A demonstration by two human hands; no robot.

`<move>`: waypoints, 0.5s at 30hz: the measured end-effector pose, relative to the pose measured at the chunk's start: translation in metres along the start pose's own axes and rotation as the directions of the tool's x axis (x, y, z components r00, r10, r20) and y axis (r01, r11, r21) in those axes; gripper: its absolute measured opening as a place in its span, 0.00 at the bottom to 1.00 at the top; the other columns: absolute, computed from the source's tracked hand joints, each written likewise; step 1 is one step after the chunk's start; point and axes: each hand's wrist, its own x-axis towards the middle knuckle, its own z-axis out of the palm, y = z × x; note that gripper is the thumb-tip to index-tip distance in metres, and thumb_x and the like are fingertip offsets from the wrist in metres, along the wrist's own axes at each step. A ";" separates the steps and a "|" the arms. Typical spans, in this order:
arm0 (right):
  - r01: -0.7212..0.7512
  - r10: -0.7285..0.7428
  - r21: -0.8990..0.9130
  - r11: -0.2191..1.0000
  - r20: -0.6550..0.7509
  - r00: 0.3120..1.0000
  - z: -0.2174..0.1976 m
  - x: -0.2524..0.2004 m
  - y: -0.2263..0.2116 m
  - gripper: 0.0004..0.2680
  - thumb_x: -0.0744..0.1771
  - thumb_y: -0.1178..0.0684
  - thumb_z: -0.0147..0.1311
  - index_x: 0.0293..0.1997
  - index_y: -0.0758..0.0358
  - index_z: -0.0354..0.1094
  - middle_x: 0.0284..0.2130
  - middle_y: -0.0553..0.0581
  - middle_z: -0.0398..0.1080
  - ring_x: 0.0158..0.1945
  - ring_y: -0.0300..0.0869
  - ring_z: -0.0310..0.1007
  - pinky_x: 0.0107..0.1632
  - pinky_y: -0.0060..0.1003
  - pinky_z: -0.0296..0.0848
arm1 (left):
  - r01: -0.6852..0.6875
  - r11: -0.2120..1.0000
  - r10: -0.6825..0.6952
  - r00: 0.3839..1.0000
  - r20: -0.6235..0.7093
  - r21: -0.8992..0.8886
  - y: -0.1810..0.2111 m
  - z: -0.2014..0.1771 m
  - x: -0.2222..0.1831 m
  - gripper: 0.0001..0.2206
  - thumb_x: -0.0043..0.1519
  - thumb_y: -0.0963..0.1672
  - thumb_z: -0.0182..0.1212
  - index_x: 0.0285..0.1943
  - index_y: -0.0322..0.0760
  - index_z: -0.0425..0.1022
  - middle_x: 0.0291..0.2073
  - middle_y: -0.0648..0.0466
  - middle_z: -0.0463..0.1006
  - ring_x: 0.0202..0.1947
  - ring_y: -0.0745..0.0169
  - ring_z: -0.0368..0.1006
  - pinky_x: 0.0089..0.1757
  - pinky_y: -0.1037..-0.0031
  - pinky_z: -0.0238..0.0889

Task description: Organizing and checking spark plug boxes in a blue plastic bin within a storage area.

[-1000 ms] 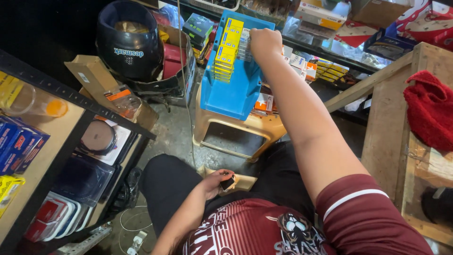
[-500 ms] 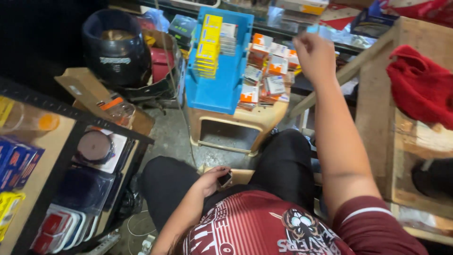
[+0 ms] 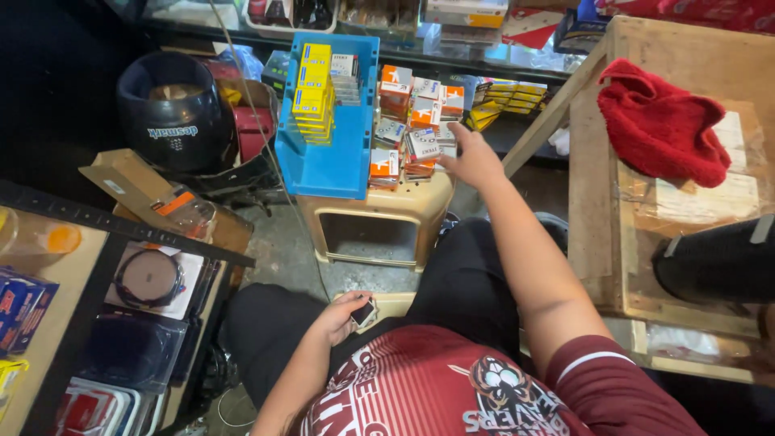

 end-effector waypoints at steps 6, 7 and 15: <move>-0.028 0.036 0.085 0.996 -0.088 0.996 0.019 -0.011 -0.005 0.28 0.67 0.43 0.60 0.76 0.44 0.50 0.52 0.68 0.66 0.57 0.64 0.72 0.59 0.57 0.70 | -0.016 1.000 0.016 1.000 -0.007 0.020 0.004 0.003 -0.012 0.16 0.62 0.43 0.68 0.59 0.41 0.78 0.41 0.47 0.80 0.38 0.52 0.81 0.42 0.59 0.79; -0.030 0.038 0.087 0.996 -0.085 0.996 0.024 -0.015 -0.001 0.28 0.67 0.43 0.60 0.76 0.44 0.50 0.52 0.68 0.66 0.57 0.64 0.72 0.59 0.57 0.70 | -0.013 1.000 0.013 1.000 -0.010 0.021 0.002 0.002 -0.011 0.16 0.62 0.43 0.68 0.59 0.41 0.78 0.41 0.47 0.80 0.38 0.52 0.81 0.42 0.59 0.79; 0.006 0.005 0.162 0.987 -0.072 0.997 0.040 -0.029 0.018 0.25 0.66 0.37 0.61 0.69 0.44 0.53 0.53 0.64 0.66 0.59 0.63 0.71 0.62 0.54 0.70 | -0.012 1.000 0.011 1.000 0.014 0.017 -0.003 -0.004 0.006 0.16 0.62 0.43 0.68 0.59 0.39 0.77 0.42 0.45 0.81 0.39 0.51 0.82 0.42 0.58 0.80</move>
